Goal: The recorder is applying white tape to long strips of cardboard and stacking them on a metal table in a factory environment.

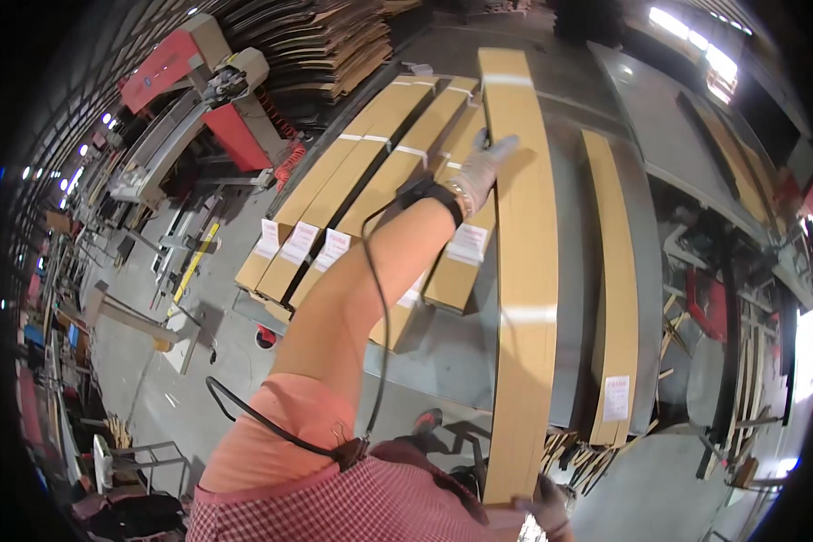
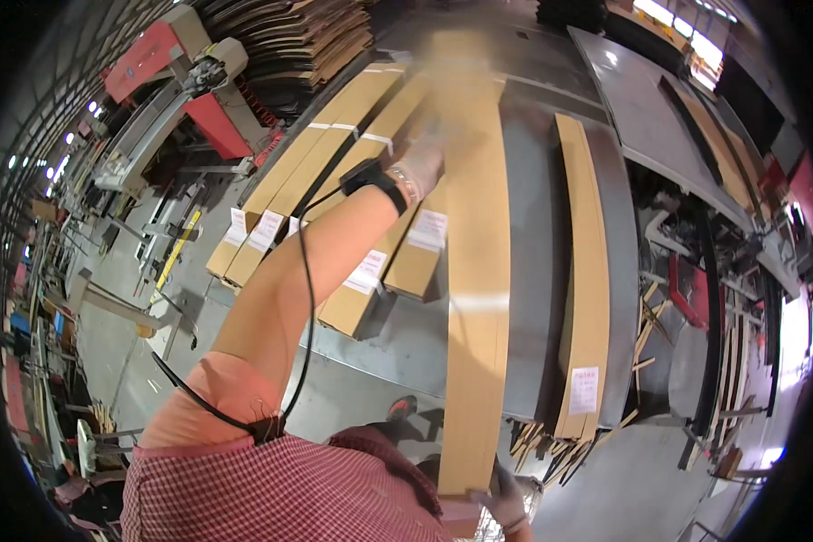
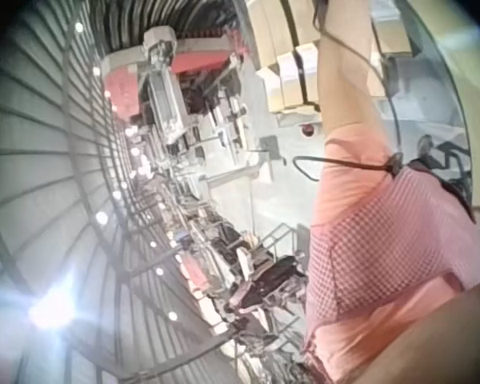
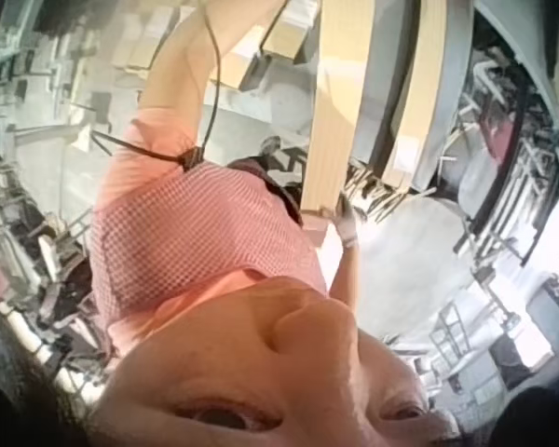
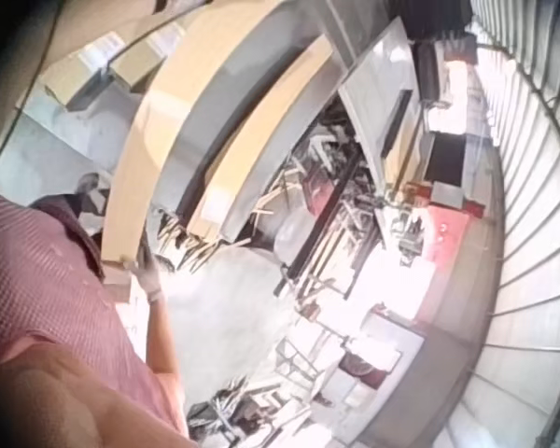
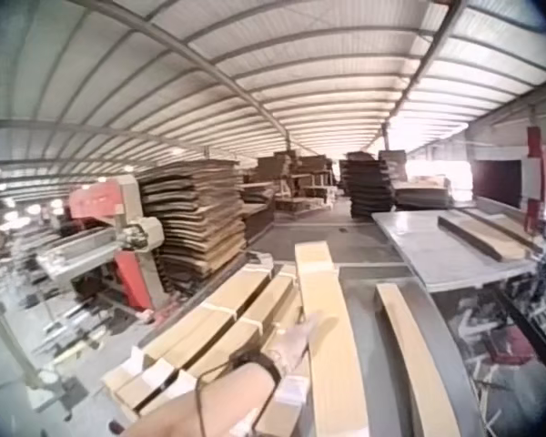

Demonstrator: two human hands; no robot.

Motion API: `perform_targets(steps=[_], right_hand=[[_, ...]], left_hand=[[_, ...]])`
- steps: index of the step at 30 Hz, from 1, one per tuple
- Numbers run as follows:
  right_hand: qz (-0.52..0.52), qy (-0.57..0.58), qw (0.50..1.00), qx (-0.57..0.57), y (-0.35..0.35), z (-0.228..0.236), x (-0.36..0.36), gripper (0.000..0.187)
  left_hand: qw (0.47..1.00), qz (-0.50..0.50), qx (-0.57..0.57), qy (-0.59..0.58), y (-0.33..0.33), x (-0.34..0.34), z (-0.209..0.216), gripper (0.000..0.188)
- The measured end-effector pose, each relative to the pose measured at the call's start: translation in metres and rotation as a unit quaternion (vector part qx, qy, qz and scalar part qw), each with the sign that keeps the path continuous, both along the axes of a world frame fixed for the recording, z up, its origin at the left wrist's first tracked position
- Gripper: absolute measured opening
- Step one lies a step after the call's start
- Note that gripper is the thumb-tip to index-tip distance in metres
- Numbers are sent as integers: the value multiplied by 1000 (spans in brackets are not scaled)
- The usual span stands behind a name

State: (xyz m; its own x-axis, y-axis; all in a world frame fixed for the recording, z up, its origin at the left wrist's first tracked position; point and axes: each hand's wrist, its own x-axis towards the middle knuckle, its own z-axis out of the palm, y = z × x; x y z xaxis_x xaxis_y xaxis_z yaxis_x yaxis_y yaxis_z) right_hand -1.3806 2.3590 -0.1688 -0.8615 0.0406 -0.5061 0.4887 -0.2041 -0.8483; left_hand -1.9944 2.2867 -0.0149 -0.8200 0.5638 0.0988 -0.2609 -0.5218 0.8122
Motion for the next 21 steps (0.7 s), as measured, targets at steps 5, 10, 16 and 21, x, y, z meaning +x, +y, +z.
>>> perform_targets(steps=[5,10,16,21], right_hand=[[-79,155,984,22,-73,37,-264,62],[102,132,949,268,-130,42,-369,67],[132,45,913,384,22,-2,-218,48],[-300,2,909,289,236,12,-124,33]], left_hand=[[892,142,-309,298,-42,-38,-95,77],[561,159,-678,447,-210,-12,-140,56],[464,256,-701,477,-236,30,-158,50],[849,23,-423,316,-98,183,-130,39]])
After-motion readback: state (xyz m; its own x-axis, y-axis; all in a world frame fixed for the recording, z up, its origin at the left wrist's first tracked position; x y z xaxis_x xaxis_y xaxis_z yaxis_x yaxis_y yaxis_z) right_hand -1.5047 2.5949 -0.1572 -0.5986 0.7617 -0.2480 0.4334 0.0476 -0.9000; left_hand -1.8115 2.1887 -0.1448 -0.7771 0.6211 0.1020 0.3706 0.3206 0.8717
